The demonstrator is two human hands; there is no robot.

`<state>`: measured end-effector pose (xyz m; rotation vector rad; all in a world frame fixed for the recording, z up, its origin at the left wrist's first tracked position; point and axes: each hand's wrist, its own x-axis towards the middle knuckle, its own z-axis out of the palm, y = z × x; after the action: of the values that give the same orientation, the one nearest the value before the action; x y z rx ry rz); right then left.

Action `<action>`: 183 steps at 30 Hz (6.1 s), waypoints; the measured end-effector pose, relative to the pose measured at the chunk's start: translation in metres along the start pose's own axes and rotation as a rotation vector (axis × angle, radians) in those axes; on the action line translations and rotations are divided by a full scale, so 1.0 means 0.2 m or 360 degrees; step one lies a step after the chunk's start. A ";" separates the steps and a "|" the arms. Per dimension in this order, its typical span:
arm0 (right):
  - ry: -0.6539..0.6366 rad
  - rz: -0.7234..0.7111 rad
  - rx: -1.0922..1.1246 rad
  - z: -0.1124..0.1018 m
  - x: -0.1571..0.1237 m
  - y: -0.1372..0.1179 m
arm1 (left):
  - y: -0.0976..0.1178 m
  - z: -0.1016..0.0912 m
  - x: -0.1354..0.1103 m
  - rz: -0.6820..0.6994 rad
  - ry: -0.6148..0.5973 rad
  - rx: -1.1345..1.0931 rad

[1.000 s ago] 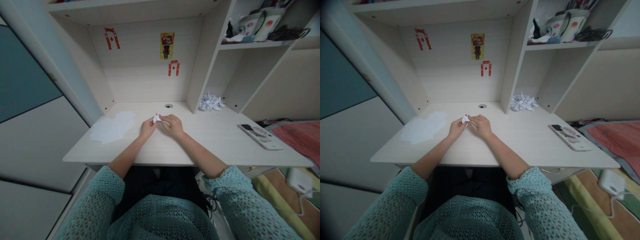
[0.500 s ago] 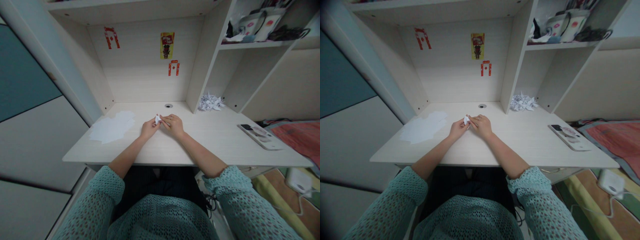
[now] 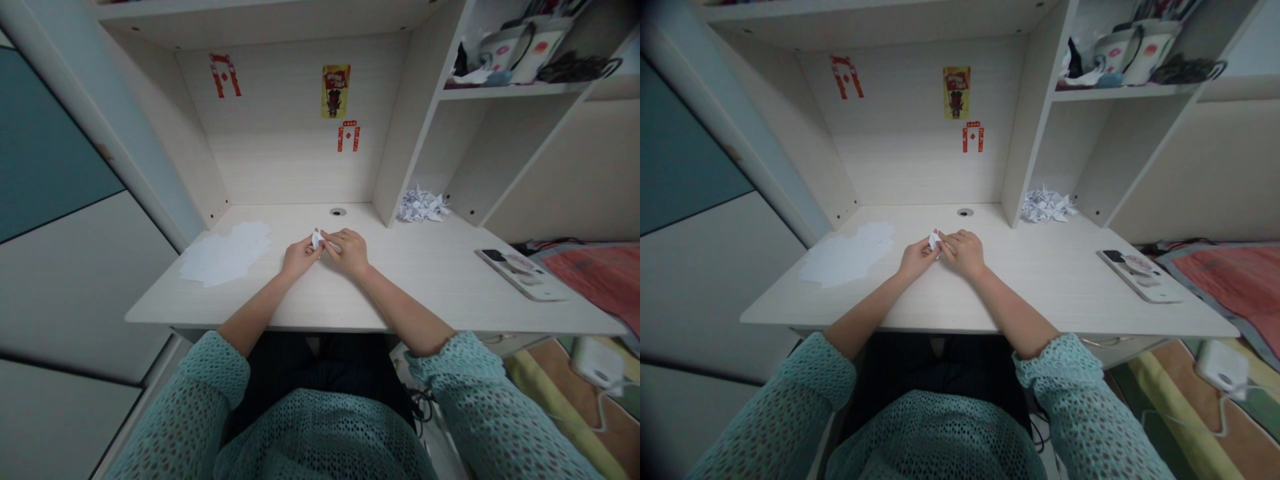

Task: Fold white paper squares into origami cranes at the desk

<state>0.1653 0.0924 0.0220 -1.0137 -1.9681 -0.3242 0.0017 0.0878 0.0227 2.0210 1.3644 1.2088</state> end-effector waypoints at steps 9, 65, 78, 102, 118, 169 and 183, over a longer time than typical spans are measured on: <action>-0.0024 0.0068 -0.0050 -0.01 0.01 -0.03 | -0.04 0.00 0.01 0.0074 -0.0002 0.0071; -0.0166 0.0669 0.1088 0.12 0.00 0.04 | -0.14 0.02 0.10 -0.0149 -0.0022 -0.0934; -0.0180 0.0794 0.1441 0.14 0.01 0.05 | -0.18 0.03 0.12 -0.0204 -0.0017 -0.0843; -0.0081 0.0678 0.0602 0.08 0.00 0.04 | -0.05 0.00 0.02 0.0174 -0.0044 -0.0034; -0.0019 0.0684 0.0637 0.07 0.01 0.01 | 0.00 -0.03 0.00 0.0297 0.0099 0.0209; -0.0036 0.0887 0.1491 0.11 0.04 0.09 | -0.09 0.03 0.07 -0.0416 -0.0278 -0.1020; -0.0070 0.0988 0.1600 0.11 0.03 0.10 | -0.09 0.03 0.07 -0.0310 -0.0298 -0.0918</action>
<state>0.1653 0.1205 0.0113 -0.8554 -1.4239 0.9426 -0.0010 0.1089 0.0113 1.5145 0.9541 1.1289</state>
